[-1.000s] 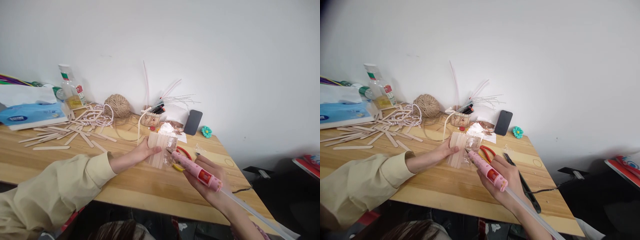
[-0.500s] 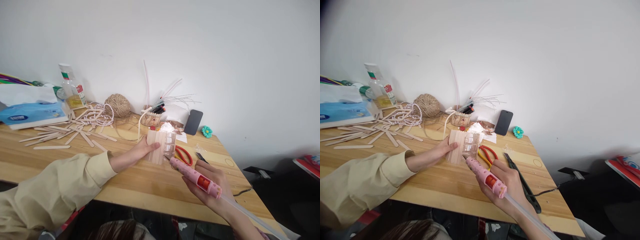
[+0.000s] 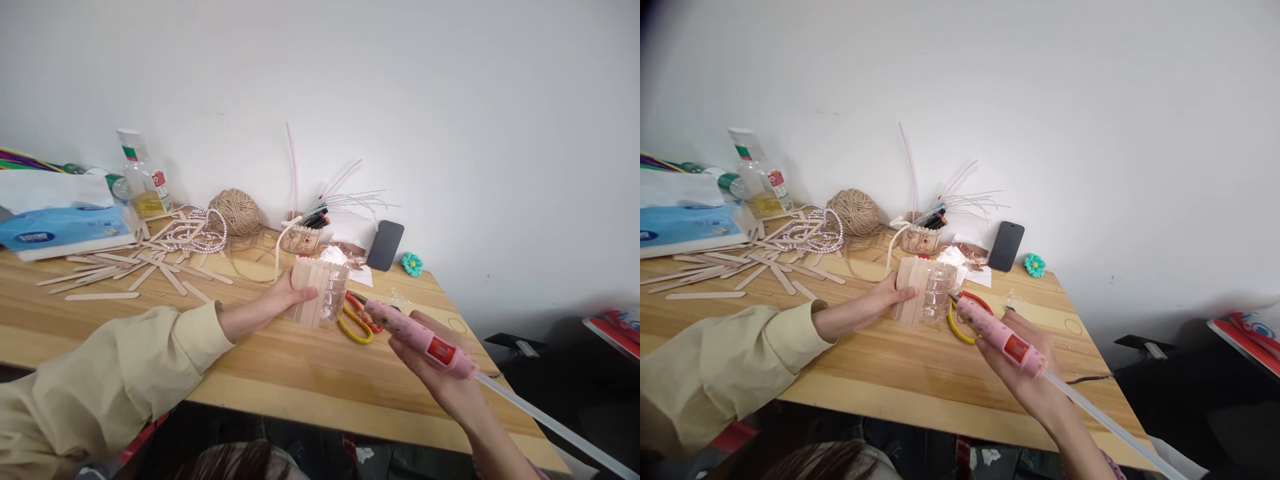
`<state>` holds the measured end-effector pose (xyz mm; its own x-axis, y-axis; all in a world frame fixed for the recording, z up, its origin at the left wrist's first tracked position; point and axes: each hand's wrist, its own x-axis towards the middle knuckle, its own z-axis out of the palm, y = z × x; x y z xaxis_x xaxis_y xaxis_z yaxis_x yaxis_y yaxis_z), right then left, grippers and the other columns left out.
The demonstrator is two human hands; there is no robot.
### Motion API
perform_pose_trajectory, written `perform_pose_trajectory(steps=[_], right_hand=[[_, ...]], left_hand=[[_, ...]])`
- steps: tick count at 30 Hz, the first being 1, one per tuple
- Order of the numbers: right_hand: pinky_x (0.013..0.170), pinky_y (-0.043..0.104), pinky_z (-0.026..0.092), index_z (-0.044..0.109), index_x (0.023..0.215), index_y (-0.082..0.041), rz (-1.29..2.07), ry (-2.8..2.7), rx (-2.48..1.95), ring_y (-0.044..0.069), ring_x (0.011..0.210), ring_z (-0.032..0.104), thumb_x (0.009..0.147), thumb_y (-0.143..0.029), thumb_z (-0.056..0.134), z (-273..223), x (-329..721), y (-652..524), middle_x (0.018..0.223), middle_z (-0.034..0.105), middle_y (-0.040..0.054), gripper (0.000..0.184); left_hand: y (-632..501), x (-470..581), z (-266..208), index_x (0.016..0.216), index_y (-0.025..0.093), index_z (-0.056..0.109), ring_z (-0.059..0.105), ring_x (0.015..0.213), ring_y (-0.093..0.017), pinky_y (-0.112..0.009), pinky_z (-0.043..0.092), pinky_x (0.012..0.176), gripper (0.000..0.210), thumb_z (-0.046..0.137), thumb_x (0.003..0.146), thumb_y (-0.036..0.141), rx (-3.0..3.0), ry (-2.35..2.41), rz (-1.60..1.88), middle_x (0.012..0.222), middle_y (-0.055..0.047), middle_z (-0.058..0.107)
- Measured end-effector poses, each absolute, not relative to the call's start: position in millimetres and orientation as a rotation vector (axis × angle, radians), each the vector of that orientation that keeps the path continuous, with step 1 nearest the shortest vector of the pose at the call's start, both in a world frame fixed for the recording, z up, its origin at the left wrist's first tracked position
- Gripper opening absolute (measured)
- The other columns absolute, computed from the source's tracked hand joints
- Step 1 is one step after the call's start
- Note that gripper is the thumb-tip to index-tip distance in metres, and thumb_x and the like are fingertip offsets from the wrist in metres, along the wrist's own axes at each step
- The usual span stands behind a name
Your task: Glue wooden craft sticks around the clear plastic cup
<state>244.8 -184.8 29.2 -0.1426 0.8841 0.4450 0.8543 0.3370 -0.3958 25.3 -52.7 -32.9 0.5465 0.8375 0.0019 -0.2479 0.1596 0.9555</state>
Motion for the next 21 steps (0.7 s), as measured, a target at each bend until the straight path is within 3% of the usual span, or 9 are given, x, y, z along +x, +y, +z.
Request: perform_pose_trajectory(steps=[4, 8, 13, 18, 21], right_hand=[[0.053, 0.026, 0.052, 0.07, 0.106, -0.026, 0.014, -2.109, -1.37, 0.015, 0.058, 0.06, 0.088, -0.025, 0.053, 28, 234, -180, 0.062, 0.06, -0.0006, 0.025], [0.048, 0.026, 0.048, 0.07, 0.102, -0.031, -0.104, -2.127, -1.34, 0.016, 0.056, 0.057, 0.088, -0.025, 0.052, 25, 227, -175, 0.054, 0.052, -0.0026, 0.024], [0.047, 0.027, 0.046, 0.068, 0.104, -0.031, -0.1, -2.102, -1.363, 0.015, 0.057, 0.057, 0.089, -0.026, 0.052, 20, 231, -174, 0.058, 0.054, -0.0021, 0.022], [0.043, 0.026, 0.041, 0.065, 0.078, -0.025, -0.118, -2.062, -1.365, 0.013, 0.051, 0.052, 0.088, -0.026, 0.055, 17, 231, -174, 0.056, 0.049, -0.0024, 0.014], [0.044, 0.026, 0.041, 0.067, 0.087, -0.026, -0.143, -2.083, -1.358, 0.014, 0.052, 0.053, 0.088, -0.025, 0.054, 17, 231, -174, 0.055, 0.048, -0.0027, 0.013]], left_hand=[[-54, 26, -31, 0.132, 0.015, 0.045, 0.045, 0.128, -0.036, -0.051, 0.035, 0.107, 0.096, 0.083, 0.054, 0.057, 1.182, 0.617, 0.844, 0.138, -0.02, 0.049], [-55, 26, -31, 0.127, 0.017, 0.05, 0.048, 0.126, -0.035, -0.049, 0.036, 0.107, 0.087, 0.083, 0.056, 0.054, 1.204, 0.578, 0.863, 0.136, -0.017, 0.053], [-53, 29, -33, 0.121, 0.018, 0.056, 0.052, 0.123, -0.034, -0.046, 0.04, 0.103, 0.078, 0.082, 0.057, 0.054, 1.25, 0.534, 0.85, 0.131, -0.014, 0.058], [-51, 30, -35, 0.121, 0.017, 0.057, 0.054, 0.121, -0.034, -0.044, 0.043, 0.101, 0.078, 0.082, 0.058, 0.055, 1.289, 0.469, 0.84, 0.13, -0.015, 0.06], [-50, 29, -36, 0.12, 0.016, 0.058, 0.054, 0.122, -0.035, -0.044, 0.043, 0.101, 0.078, 0.082, 0.057, 0.056, 1.294, 0.498, 0.834, 0.131, -0.015, 0.059]])
